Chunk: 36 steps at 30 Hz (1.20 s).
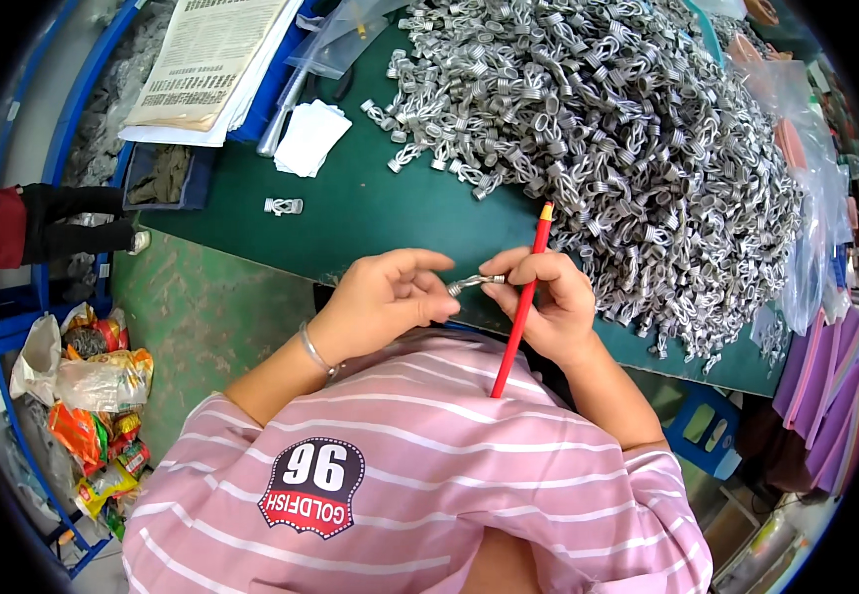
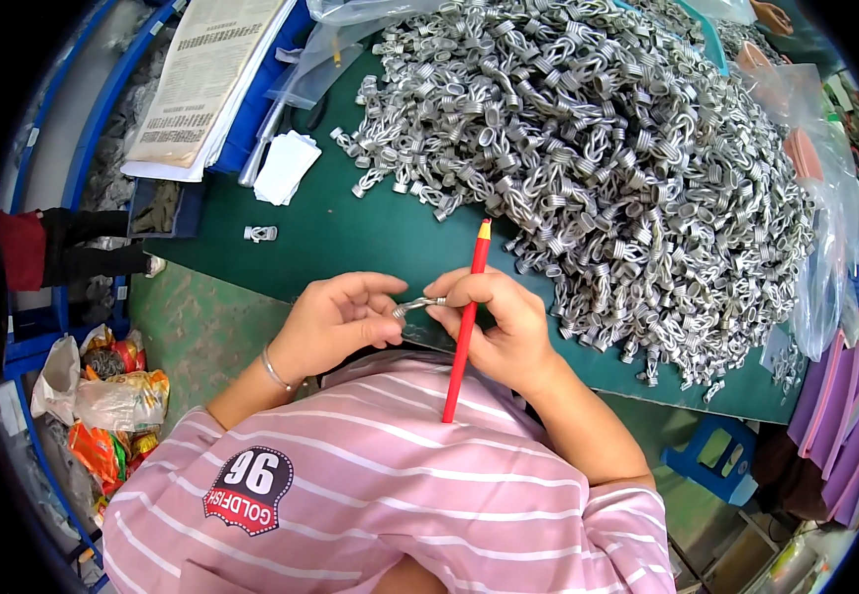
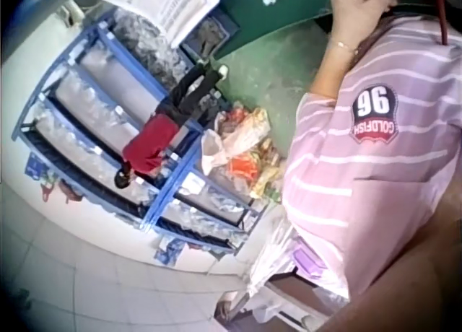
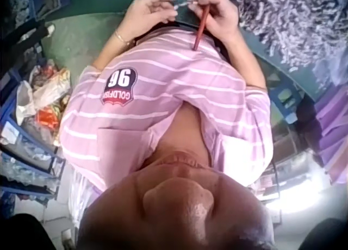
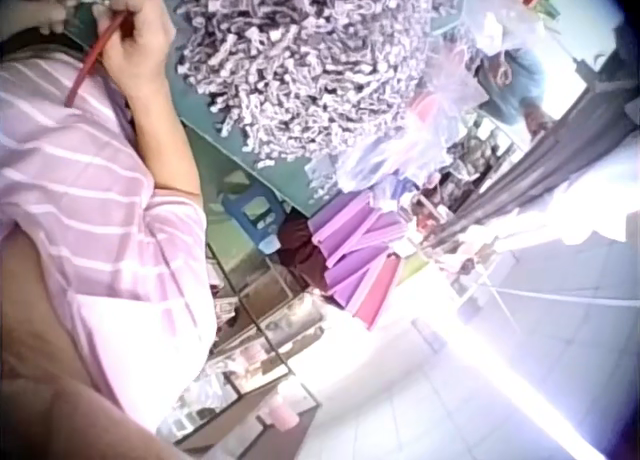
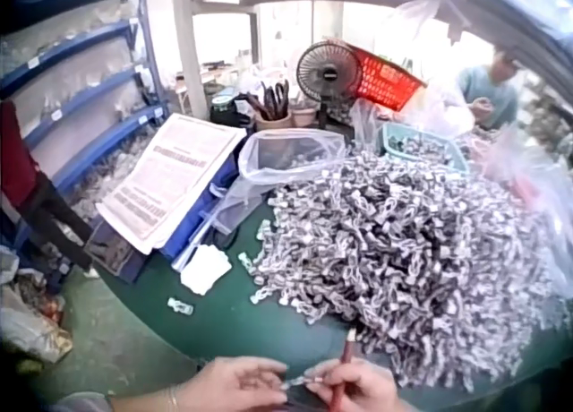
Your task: The person assembles metal hooks by fitting two small metal parts together by hand, then places the assembled hooks into a clear plastic bag.
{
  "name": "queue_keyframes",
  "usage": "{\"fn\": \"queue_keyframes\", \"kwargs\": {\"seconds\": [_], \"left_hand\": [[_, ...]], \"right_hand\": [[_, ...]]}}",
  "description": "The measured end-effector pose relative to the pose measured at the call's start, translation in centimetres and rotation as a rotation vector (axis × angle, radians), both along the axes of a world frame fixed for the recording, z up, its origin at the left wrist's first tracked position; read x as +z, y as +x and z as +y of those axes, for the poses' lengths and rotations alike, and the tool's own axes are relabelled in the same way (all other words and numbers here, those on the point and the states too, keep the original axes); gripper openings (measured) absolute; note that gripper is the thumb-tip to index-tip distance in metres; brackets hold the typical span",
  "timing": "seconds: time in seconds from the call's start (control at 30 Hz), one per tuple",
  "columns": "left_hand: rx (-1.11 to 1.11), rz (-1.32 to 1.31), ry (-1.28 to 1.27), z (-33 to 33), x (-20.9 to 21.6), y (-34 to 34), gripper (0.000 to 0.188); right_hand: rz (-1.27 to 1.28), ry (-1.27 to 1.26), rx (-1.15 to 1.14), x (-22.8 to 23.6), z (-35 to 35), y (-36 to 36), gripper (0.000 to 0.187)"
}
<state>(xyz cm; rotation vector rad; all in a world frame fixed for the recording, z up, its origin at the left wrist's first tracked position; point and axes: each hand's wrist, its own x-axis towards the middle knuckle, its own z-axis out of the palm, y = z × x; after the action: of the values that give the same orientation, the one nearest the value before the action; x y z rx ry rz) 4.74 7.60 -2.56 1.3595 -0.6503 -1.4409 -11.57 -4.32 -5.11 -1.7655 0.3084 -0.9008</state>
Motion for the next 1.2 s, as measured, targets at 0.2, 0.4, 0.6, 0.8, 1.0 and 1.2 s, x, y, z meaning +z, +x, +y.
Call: {"fn": "queue_keyframes", "kwargs": {"seconds": [0.2, 0.4, 0.6, 0.8, 1.0, 1.2], "left_hand": [[0.020, -0.007, -0.064, -0.8, 0.1, -0.3, 0.016], [0.002, -0.211, -0.229, -0.8, -0.1, -0.2, 0.016], [0.054, -0.431, -0.409, -0.8, -0.2, -0.4, 0.019], [0.070, -0.411, -0.407, -0.9, -0.5, -0.2, 0.020], [0.064, -0.167, -0.266, -0.7, -0.8, -0.3, 0.019], [0.070, 0.139, -0.177, -0.7, -1.7, -0.5, 0.017]], "right_hand": [[-0.005, 0.156, 0.081, 0.3, -0.1, -0.5, 0.022], [-0.064, 0.656, 0.037, 1.3, 0.6, -0.6, 0.012], [-0.071, 0.838, 0.216, 0.2, 0.2, -0.5, 0.017], [-0.172, 0.573, 0.100, -0.4, 0.9, -0.2, 0.028], [-0.194, 0.333, 0.043, 0.5, 0.9, 0.1, 0.039], [-0.175, -0.036, 0.036, 1.5, 0.8, 1.0, 0.041]]}}
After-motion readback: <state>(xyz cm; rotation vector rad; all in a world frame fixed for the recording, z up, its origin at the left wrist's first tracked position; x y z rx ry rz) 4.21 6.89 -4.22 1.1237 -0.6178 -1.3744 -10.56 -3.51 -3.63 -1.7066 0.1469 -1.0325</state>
